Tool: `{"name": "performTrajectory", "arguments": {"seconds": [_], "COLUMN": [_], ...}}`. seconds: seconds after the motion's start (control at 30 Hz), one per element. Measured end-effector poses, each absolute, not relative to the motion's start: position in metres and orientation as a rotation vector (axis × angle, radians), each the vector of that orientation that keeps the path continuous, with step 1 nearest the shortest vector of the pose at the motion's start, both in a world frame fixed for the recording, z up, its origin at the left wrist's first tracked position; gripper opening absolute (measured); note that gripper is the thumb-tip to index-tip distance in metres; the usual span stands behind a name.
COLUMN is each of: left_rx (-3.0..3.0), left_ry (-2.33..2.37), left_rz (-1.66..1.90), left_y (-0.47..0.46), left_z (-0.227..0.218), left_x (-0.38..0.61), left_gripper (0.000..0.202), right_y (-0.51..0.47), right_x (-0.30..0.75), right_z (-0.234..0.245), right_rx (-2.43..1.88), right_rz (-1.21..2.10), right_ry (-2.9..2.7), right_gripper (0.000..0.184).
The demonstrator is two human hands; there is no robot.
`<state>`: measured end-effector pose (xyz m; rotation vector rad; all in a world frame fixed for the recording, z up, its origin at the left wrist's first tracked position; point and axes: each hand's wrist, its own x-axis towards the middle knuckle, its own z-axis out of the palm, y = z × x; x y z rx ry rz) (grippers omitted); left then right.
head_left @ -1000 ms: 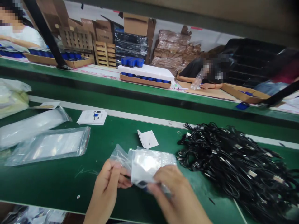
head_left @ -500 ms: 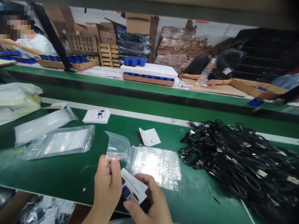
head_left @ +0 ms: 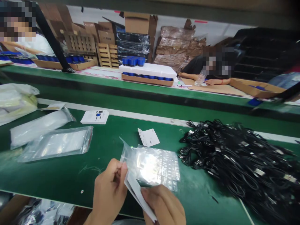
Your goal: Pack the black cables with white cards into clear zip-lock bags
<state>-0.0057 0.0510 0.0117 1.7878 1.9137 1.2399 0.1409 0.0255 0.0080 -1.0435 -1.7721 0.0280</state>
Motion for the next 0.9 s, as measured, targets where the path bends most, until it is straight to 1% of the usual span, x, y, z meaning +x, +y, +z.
{"name": "performTrajectory", "arguments": {"seconds": [0.17, 0.27, 0.4, 0.57, 0.67, 0.77, 0.83, 0.9], "left_rx": [2.007, 2.121, 2.254, 2.299, 2.338, 2.375, 2.412, 2.434], "left_ry": [1.892, 1.885, 1.754, 1.649, 1.573, 1.547, 1.561, 1.562], "left_rz": [1.211, 1.186, 1.117, 1.046, 1.009, 0.999, 0.992, 0.987], "left_y": [0.046, 0.045, 0.045, 0.042, 0.039, 0.037, 0.034, 0.030], "left_z": [0.010, 0.010, 0.010, 0.006, 0.003, 0.003, 0.004, 0.002], "left_x": [-0.002, 0.000, 0.003, 0.005, 0.005, 0.003, 0.001, 0.002], "left_gripper": [0.018, 0.021, 0.024, 0.024, 0.022, 0.018, 0.016, 0.014], "right_y": [0.030, 0.030, 0.032, 0.034, 0.032, 0.029, 0.030, 0.034], "right_x": [0.147, 0.153, 0.154, 0.150, 0.150, 0.156, 0.160, 0.160], "right_z": [0.004, 0.002, 0.001, -0.001, 0.002, 0.008, 0.012, 0.013], "right_rx": [-1.131, -1.186, -1.149, -1.240, -1.308, -1.238, -1.226, -1.266], "right_rz": [-0.021, 0.050, 0.157, 0.187, 0.329, 0.422, 0.443, 0.471], "right_ry": [-2.010, -2.074, -1.988, -2.043, -2.087, -2.107, -2.067, -1.907], "right_gripper": [0.016, 0.018, 0.015, 0.020, 0.023, 0.028, 0.022, 0.014]}}
